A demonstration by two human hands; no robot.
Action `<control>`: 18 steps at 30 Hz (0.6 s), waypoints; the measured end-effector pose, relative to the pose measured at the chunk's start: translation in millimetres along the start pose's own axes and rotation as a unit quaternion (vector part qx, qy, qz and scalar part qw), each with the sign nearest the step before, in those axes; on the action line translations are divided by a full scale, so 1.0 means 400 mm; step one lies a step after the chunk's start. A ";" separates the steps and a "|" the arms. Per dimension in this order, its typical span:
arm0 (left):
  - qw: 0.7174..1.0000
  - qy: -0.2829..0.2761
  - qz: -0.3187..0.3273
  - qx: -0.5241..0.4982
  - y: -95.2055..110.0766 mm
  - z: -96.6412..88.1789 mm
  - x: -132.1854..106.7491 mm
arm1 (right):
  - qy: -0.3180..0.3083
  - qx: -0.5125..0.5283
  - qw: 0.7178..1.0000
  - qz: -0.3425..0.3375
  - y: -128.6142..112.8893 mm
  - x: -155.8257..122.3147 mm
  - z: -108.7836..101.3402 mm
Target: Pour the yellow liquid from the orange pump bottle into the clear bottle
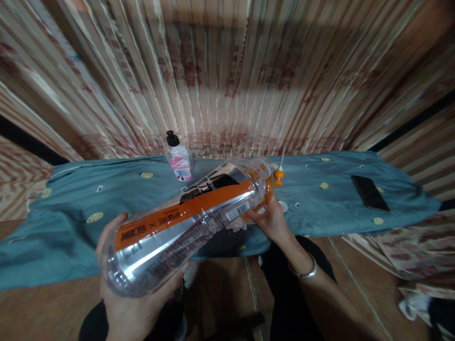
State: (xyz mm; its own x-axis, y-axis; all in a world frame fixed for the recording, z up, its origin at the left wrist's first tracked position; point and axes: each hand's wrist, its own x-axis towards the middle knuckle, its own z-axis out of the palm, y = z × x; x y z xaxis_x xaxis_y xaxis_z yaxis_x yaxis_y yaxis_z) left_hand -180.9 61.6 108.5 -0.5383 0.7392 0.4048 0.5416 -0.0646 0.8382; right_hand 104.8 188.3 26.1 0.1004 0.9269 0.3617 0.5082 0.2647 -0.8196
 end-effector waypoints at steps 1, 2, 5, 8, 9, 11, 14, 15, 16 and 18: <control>1.000 0.001 -0.003 -0.004 0.002 0.000 0.001 | 0.000 -0.001 1.000 0.000 0.000 0.000 0.000; 1.000 0.005 -0.005 -0.006 0.004 0.001 0.002 | -0.001 -0.001 1.000 0.001 0.000 0.000 -0.001; 1.000 0.019 -0.011 -0.009 0.009 0.007 0.003 | -0.002 0.006 1.000 0.005 -0.001 0.000 -0.002; 0.999 0.026 -0.018 -0.016 0.012 0.011 0.002 | -0.001 0.011 1.000 0.006 -0.002 0.000 -0.002; 0.999 0.028 -0.020 -0.017 0.013 0.011 0.002 | 0.000 0.011 1.000 0.005 -0.002 0.000 -0.002; 0.999 0.030 -0.019 -0.017 0.012 0.010 0.002 | 0.001 0.012 1.000 0.001 -0.002 0.001 -0.001; 1.000 0.015 -0.001 -0.002 0.005 0.003 0.002 | -0.002 0.014 1.000 0.000 -0.001 0.002 -0.003; 1.000 0.010 0.002 0.002 0.000 0.000 0.002 | -0.004 0.012 1.000 0.002 -0.001 0.002 -0.003; 1.000 0.006 0.006 0.007 -0.006 -0.003 0.001 | -0.006 0.010 1.000 0.003 -0.001 0.002 -0.004; 1.000 -0.003 0.015 0.014 -0.021 -0.011 0.000 | -0.009 0.006 1.000 0.001 -0.001 0.002 -0.005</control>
State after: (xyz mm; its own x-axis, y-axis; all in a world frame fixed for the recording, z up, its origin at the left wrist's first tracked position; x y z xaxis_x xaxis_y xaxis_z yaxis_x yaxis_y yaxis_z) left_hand -188.5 59.3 102.9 -0.5182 0.7410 0.4271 0.5752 -0.0676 0.8152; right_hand 106.5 188.5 27.6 0.0861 0.9321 0.3519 0.4983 0.2656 -0.8253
